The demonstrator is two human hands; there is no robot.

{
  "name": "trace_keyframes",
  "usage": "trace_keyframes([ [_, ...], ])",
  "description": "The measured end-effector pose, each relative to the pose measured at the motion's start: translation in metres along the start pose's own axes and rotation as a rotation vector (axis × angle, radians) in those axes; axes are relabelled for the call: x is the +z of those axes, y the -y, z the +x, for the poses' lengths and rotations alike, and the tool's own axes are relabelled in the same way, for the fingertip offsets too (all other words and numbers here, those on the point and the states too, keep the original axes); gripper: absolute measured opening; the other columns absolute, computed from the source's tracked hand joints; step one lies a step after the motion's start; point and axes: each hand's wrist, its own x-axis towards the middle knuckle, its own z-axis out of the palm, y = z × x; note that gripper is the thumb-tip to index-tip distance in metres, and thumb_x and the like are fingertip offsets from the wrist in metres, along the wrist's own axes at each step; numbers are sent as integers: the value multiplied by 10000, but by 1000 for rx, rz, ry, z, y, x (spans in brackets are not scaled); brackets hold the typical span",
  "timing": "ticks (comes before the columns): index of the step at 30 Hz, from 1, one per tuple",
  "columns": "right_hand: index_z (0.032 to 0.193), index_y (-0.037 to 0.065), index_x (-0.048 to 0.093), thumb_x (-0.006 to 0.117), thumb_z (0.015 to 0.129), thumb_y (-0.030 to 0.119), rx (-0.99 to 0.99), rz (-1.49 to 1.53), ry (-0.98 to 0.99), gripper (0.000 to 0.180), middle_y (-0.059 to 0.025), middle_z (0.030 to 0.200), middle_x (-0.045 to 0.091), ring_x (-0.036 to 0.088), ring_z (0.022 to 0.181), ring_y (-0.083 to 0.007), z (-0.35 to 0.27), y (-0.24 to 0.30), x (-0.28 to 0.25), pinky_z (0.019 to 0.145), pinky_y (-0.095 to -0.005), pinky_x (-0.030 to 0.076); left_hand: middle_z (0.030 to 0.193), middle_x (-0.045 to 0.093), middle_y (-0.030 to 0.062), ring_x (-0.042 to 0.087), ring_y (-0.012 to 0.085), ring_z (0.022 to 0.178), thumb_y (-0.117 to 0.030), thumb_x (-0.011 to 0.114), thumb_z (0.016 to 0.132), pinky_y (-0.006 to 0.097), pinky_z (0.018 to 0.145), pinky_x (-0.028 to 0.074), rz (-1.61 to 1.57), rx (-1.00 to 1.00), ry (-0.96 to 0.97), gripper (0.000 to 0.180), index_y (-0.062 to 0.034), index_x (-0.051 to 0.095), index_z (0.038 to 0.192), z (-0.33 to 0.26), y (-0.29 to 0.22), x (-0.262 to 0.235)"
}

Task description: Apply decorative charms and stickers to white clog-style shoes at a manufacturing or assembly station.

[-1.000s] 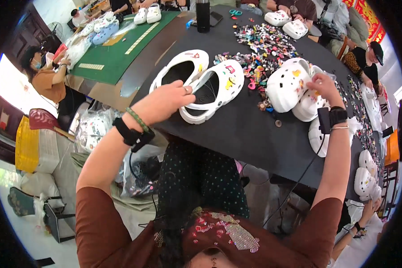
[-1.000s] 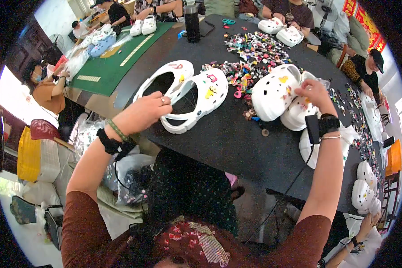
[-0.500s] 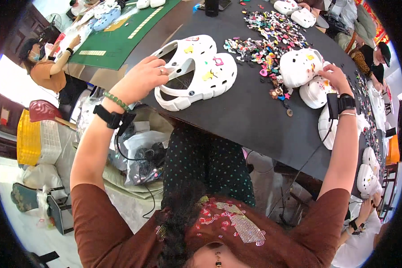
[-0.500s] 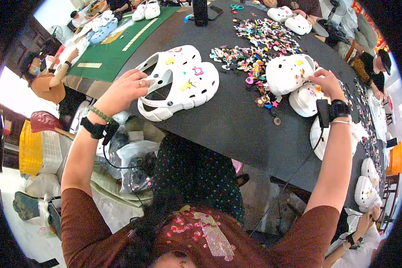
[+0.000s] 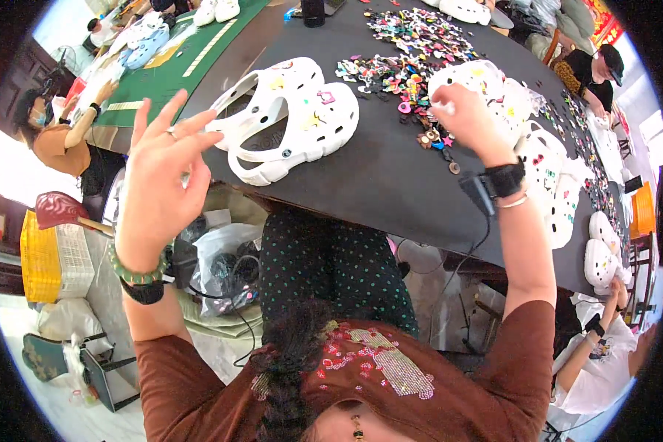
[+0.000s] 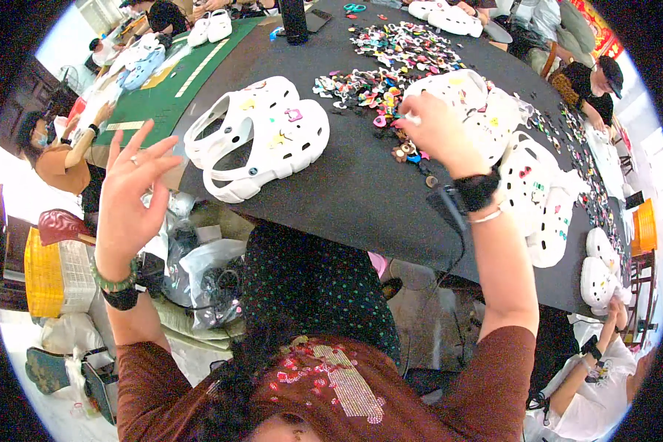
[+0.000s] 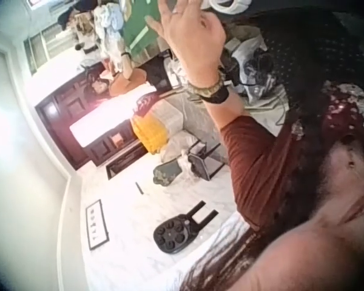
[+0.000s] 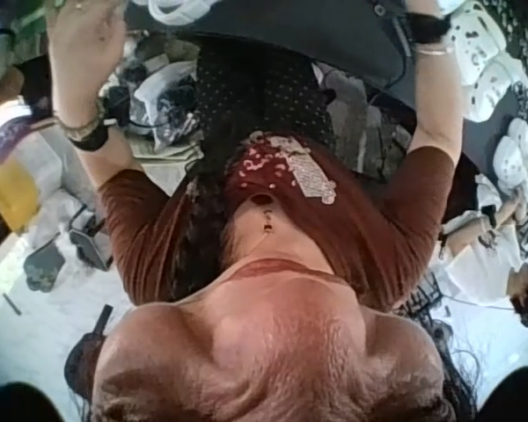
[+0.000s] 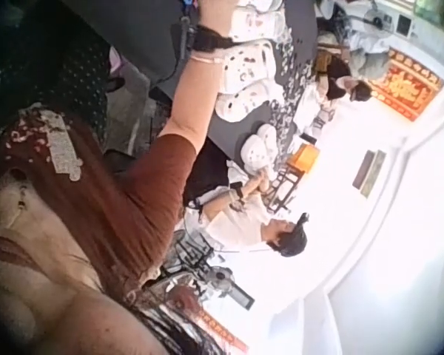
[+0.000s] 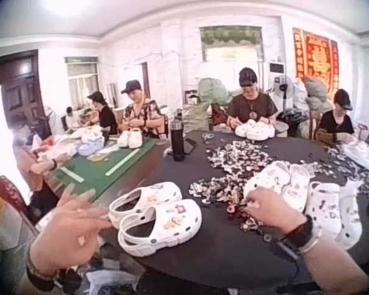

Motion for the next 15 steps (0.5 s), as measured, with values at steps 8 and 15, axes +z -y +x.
trace_keyframes([
  [8,914,29,664,659,809,174,-10,-37,95,179,-187,909,671,645,867,-354,47,9,74,784,-457,506,986,660,141,642,299,944,-25,614,805,358,847,486,-733,-323,-217,259,0,593,1062,12,-61,73],
  [15,970,53,643,731,765,219,60,-54,78,278,-177,987,658,630,972,-356,81,12,100,812,-459,502,960,648,138,634,194,806,-190,673,870,319,740,509,-724,-501,-175,341,67,570,1069,36,-40,137],
])
